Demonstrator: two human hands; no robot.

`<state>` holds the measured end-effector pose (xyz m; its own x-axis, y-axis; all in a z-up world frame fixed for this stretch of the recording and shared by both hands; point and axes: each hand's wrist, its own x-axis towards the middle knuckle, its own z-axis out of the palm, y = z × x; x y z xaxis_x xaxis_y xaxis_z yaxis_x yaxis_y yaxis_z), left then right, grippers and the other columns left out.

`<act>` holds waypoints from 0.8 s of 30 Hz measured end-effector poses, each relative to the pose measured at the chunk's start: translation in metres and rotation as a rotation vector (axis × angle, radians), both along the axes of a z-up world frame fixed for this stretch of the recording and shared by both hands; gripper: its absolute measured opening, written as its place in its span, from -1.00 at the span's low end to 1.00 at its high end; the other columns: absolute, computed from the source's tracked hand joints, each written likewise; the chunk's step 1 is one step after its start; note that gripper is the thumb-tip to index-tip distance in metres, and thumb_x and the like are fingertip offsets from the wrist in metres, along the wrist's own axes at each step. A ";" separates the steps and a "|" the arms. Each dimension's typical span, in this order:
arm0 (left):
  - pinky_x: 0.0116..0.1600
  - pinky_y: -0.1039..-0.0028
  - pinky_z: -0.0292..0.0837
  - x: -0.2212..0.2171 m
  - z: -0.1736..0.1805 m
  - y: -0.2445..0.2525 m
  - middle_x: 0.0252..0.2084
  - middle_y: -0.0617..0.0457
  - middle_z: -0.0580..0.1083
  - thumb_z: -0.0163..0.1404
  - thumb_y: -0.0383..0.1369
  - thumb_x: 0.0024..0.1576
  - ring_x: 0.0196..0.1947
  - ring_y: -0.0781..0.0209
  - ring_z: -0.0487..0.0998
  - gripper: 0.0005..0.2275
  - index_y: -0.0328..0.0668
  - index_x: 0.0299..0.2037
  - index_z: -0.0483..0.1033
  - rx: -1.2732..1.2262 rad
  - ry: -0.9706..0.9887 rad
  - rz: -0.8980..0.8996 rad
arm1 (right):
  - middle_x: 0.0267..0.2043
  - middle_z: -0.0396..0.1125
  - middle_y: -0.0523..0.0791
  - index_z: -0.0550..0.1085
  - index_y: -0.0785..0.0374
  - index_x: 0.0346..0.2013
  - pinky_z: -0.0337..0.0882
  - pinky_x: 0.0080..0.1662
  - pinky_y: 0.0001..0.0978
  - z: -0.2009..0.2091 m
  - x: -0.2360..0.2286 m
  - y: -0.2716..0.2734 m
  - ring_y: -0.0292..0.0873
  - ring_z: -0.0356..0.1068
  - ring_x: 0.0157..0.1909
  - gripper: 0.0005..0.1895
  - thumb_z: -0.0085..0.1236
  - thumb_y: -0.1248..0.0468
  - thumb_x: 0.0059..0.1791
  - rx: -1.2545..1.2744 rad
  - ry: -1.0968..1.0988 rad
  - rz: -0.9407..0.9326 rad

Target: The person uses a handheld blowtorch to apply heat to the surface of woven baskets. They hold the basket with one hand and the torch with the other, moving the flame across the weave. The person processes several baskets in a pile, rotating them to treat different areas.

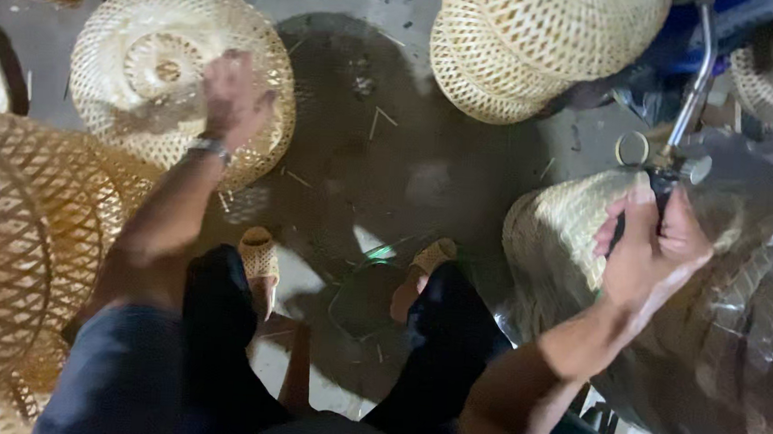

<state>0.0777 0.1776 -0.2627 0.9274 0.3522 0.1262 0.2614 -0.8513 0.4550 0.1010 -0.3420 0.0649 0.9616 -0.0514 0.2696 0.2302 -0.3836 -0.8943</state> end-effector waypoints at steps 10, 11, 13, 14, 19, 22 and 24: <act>0.22 0.10 0.51 0.221 0.024 -0.240 0.35 -0.32 0.32 0.18 0.18 -0.07 0.28 -0.21 0.47 0.05 -0.31 0.48 -0.09 -1.344 0.010 0.108 | -0.40 0.36 -0.18 0.47 0.34 -0.23 0.25 -0.48 -0.54 -0.002 -0.001 -0.006 -0.40 0.28 -0.50 -0.80 0.03 0.32 0.24 -0.001 -0.005 -0.092; 0.21 0.06 0.52 0.237 0.024 -0.263 0.37 -0.34 0.31 0.20 0.19 -0.08 0.31 -0.23 0.43 0.05 -0.38 0.47 -0.04 -1.445 -0.068 0.114 | -0.41 0.37 -0.18 0.49 0.34 -0.23 0.24 -0.49 -0.54 -0.002 -0.002 -0.007 -0.41 0.28 -0.51 -0.81 0.03 0.32 0.23 -0.011 0.016 -0.120; 0.19 -0.05 0.48 0.261 0.031 -0.296 0.42 -0.34 0.19 0.19 0.20 -0.12 0.34 -0.30 0.33 0.11 -0.34 0.48 -0.17 -1.595 -0.082 0.194 | -0.41 0.38 -0.19 0.50 0.33 -0.19 0.24 -0.51 -0.57 -0.003 -0.002 -0.010 -0.42 0.28 -0.53 -0.84 0.02 0.32 0.19 -0.005 0.050 -0.155; 0.18 -0.13 0.44 0.269 0.036 -0.310 0.44 -0.32 0.09 0.15 0.21 -0.16 0.35 -0.34 0.26 0.16 -0.23 0.49 -0.35 -1.644 -0.007 0.269 | -0.42 0.38 -0.20 0.51 0.31 -0.14 0.24 -0.52 -0.58 -0.003 -0.003 -0.011 -0.43 0.28 -0.53 -0.86 0.02 0.31 0.17 0.008 0.068 -0.166; 0.22 -0.22 0.35 0.321 0.039 -0.346 0.48 -0.38 -0.08 0.21 0.19 -0.27 0.42 -0.33 0.08 0.31 -0.18 0.48 -0.57 -1.674 -0.037 0.462 | -0.41 0.38 -0.20 0.55 0.31 -0.05 0.22 -0.50 -0.59 -0.015 0.002 -0.022 -0.43 0.26 -0.53 -0.84 0.07 0.31 0.16 0.043 0.104 -0.155; 0.32 -0.14 0.20 0.353 0.024 -0.348 0.43 -0.50 0.02 0.33 0.09 -0.25 0.42 -0.36 0.10 0.30 -0.35 0.46 -0.47 -1.676 -0.139 0.532 | -0.42 0.36 -0.20 0.56 0.31 -0.01 0.20 -0.47 -0.59 -0.024 0.006 -0.028 -0.44 0.24 -0.51 -0.84 0.11 0.31 0.17 0.050 0.082 -0.172; 0.30 -0.20 0.16 0.359 0.020 -0.340 0.41 -0.51 0.11 0.35 0.05 -0.24 0.41 -0.37 0.11 0.18 -0.51 0.42 -0.18 -1.720 -0.087 0.542 | -0.42 0.36 -0.21 0.56 0.30 -0.02 0.17 -0.46 -0.59 -0.027 0.006 -0.031 -0.45 0.23 -0.51 -0.84 0.11 0.30 0.16 0.057 0.098 -0.195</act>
